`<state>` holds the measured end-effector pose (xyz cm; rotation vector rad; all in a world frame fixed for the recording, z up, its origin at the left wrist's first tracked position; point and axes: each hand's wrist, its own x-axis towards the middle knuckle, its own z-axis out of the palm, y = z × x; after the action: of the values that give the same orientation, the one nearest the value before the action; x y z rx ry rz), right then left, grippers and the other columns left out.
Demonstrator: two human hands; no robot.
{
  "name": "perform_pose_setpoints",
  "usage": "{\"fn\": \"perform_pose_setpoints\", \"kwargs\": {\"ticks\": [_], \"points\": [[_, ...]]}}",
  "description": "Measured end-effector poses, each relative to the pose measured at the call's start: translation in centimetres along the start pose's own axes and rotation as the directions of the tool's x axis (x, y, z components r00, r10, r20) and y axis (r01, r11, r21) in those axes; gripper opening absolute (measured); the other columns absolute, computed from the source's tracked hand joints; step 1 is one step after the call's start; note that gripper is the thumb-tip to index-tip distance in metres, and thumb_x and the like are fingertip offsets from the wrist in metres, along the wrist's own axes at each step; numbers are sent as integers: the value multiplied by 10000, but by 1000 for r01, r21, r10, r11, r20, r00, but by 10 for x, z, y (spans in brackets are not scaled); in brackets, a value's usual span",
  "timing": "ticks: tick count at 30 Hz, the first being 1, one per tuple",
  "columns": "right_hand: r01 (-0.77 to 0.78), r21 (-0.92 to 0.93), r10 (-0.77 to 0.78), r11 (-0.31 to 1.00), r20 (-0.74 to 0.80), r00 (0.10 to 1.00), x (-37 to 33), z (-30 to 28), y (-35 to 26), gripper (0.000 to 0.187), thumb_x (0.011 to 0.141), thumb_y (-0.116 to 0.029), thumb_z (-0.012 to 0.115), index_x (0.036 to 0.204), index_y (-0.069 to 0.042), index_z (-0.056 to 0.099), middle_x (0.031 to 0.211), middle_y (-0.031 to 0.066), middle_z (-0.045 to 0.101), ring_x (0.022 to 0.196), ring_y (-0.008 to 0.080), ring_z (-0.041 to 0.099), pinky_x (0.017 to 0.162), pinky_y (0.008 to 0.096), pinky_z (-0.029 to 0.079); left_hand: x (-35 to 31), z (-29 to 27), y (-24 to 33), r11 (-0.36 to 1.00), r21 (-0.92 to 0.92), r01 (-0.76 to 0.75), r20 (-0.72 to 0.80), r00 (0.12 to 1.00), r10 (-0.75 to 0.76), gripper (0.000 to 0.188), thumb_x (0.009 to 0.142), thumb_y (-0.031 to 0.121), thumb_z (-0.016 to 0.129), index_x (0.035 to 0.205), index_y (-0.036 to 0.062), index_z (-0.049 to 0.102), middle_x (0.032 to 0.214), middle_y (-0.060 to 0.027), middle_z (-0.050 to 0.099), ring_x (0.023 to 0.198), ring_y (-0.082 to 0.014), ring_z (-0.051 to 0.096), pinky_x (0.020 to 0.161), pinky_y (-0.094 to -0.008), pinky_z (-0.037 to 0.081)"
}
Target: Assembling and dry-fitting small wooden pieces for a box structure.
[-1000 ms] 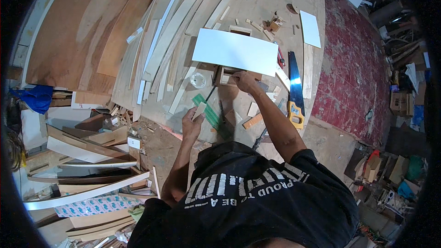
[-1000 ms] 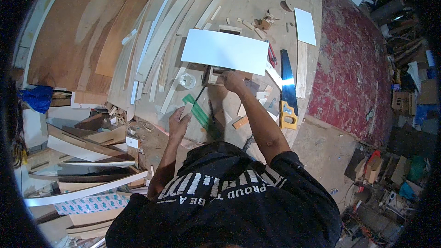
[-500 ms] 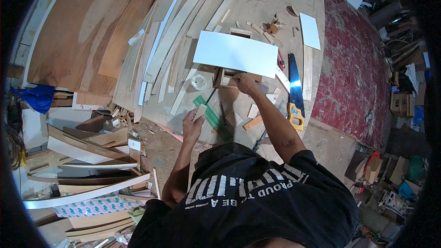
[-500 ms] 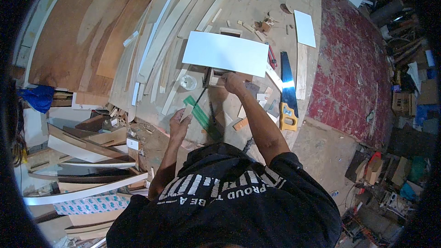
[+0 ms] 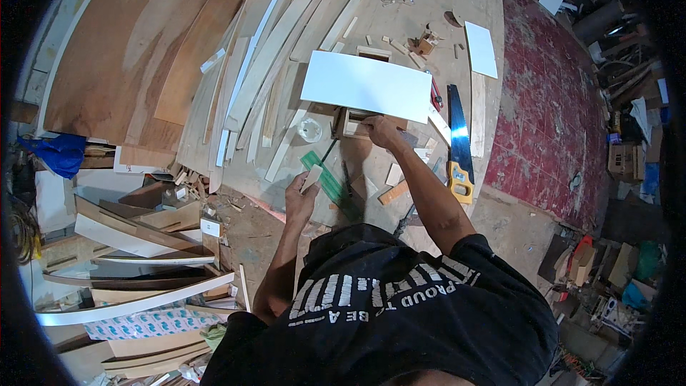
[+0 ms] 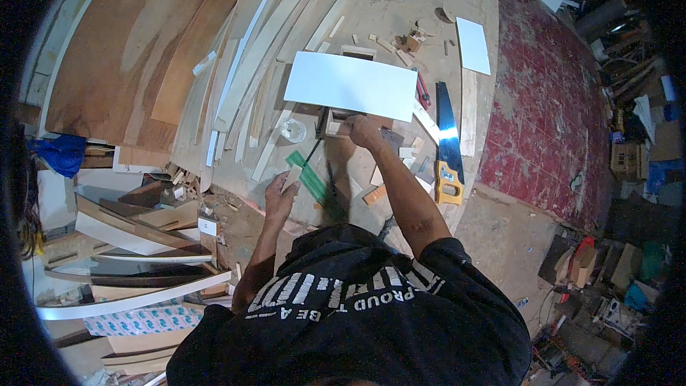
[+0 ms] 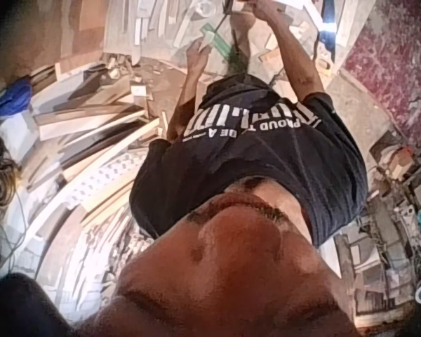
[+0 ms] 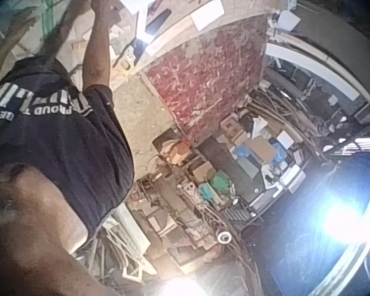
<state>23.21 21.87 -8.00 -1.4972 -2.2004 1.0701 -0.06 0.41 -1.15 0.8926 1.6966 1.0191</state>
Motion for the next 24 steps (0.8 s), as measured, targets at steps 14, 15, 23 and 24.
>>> {"fn": "perform_pose_setpoints", "kwargs": {"ticks": [14, 15, 23, 24], "points": [[9, -20, -9, 1000, -27, 1000, -7, -7, -8, 307, 878, -111, 503, 1111, -52, 694, 1098, 226, 678, 1021, 398, 644, 912, 439, 508, 1, 6, 13, 999, 41, 8, 13, 1000, -9, 415, 830, 102, 728, 1212, -21, 623, 1093, -130, 690, 1015, -179, 637, 868, -298, 509], [11, -17, -11, 1000, -17, 1000, -9, -8, -12, 307, 878, -111, 503, 1111, -52, 694, 1098, 226, 678, 1021, 398, 644, 912, 439, 508, 1, 5, 9, 999, 42, 17, 5, 1000, -17, 415, 830, 102, 728, 1212, -21, 623, 1093, -130, 690, 1015, -179, 637, 868, -298, 509], [-48, 162, 88, 986, -245, 966, -81, -20, -18, 282, 824, -119, 632, 1083, -20, 680, 924, 197, 698, 884, 393, 661, 770, 435, 516, 2, 13, 29, 990, -103, 100, 109, 990, -89, 349, 920, 126, 655, 1235, -12, 595, 1025, -90, 673, 835, -141, 647, 716, -262, 538], [-15, 233, 78, 972, -263, 962, -97, -14, -6, 274, 828, -113, 643, 1076, -4, 682, 886, 175, 699, 829, 349, 666, 733, 409, 517, 3, 17, 28, 990, -104, 97, 118, 989, -85, 349, 920, 126, 655, 1235, -12, 595, 1025, -90, 673, 835, -141, 647, 716, -262, 538]]}}
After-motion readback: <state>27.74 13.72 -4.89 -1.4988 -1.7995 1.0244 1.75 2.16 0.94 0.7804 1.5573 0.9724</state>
